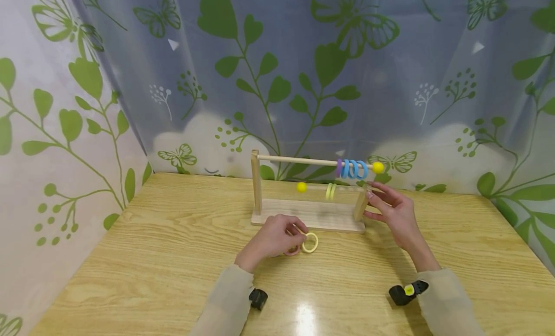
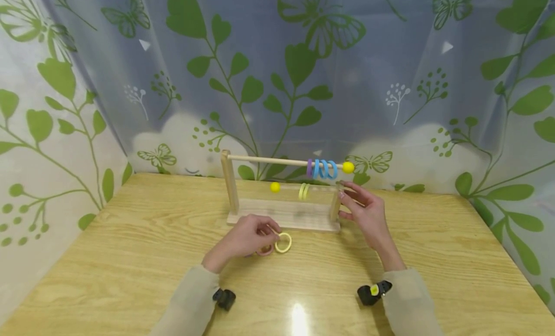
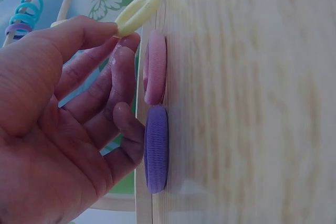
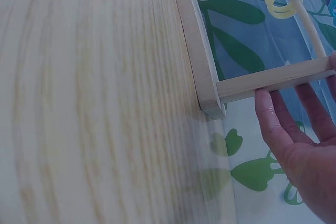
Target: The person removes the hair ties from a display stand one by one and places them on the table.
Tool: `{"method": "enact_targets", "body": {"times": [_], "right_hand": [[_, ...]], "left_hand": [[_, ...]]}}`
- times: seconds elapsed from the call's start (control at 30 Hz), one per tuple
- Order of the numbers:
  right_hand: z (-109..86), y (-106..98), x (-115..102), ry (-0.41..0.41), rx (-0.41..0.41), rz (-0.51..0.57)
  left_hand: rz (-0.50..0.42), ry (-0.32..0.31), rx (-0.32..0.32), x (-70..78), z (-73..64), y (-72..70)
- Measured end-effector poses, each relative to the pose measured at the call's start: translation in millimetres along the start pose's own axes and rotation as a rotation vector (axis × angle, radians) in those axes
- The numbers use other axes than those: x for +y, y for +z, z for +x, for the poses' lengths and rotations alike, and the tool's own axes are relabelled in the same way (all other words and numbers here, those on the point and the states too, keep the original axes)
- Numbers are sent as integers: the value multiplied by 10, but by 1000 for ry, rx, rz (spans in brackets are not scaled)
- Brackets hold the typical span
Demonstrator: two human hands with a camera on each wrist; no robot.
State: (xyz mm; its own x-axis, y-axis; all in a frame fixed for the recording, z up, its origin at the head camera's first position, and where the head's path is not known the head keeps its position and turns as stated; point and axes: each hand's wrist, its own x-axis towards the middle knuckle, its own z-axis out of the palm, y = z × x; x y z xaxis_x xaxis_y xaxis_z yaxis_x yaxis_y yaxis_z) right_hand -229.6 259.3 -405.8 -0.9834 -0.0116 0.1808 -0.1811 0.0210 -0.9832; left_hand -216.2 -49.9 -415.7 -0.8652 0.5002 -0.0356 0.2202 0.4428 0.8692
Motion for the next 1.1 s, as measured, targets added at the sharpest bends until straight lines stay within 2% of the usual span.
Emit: {"method": "enact_targets", "body": {"times": [0.2,0.77,1.1], "right_hand": [[4,3,0,1,5,-12],[0,2,0,-4,2,-15],[0,1,0,-5,4,-7]], "left_hand": [[-1,-20,-14,17,-4,1],[61,-14,-24,13,-2,16],[44,-6,-8,3,3,4]]}}
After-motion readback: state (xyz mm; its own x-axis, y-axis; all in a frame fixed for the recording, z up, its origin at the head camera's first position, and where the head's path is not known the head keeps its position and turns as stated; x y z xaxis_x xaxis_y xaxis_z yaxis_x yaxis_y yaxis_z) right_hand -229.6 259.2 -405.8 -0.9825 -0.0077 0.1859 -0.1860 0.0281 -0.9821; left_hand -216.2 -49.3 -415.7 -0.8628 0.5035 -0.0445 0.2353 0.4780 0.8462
